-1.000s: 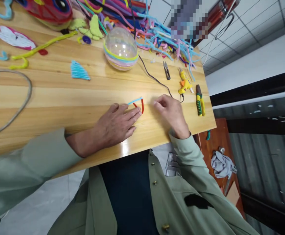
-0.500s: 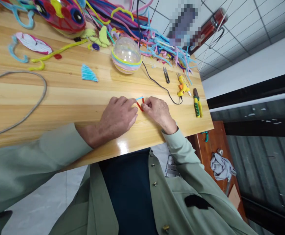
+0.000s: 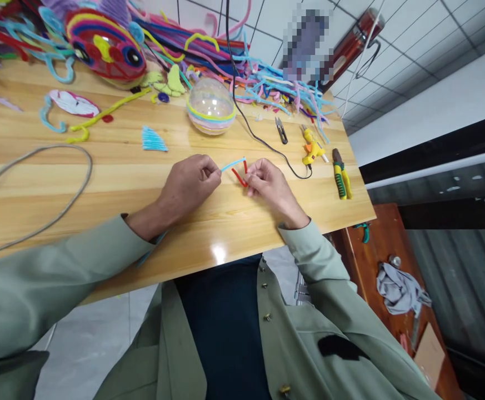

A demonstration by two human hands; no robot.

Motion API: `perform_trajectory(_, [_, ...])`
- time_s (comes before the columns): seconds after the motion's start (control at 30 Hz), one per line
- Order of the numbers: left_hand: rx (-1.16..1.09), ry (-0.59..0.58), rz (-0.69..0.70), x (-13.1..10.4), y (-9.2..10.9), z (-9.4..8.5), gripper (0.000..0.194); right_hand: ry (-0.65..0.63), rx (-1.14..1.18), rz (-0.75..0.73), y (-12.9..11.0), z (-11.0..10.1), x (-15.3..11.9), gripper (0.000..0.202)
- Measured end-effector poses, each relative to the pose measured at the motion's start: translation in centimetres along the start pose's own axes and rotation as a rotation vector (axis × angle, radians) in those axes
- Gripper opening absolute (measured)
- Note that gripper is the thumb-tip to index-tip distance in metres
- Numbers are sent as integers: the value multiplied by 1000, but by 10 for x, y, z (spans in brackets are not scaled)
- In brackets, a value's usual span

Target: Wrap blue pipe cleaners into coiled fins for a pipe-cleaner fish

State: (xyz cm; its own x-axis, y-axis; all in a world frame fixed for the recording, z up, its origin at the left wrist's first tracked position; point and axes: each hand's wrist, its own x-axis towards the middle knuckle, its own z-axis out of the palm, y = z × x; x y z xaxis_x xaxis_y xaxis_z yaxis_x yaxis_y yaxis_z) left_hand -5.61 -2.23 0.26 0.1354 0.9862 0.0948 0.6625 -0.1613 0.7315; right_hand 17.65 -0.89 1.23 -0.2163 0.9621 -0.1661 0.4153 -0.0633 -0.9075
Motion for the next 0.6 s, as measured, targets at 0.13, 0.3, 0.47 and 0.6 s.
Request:
perform_trajectory(0.13, [-284, 72, -59, -2, 11, -7, 15, -111, 354, 73, -9, -3, 6, 34])
perform_trajectory(0.3, [-436, 109, -79, -6, 15, -10, 15, -161, 481, 121, -29, -4, 11, 32])
perform_trajectory(0.47, [-446, 120, -82, -7, 15, -12, 16, -156, 492, 126, -35, -2, 15, 26])
perform_trajectory(0.6, [-435, 131, -73, -8, 16, -13, 16, -162, 485, 104, -40, 0, 18, 30])
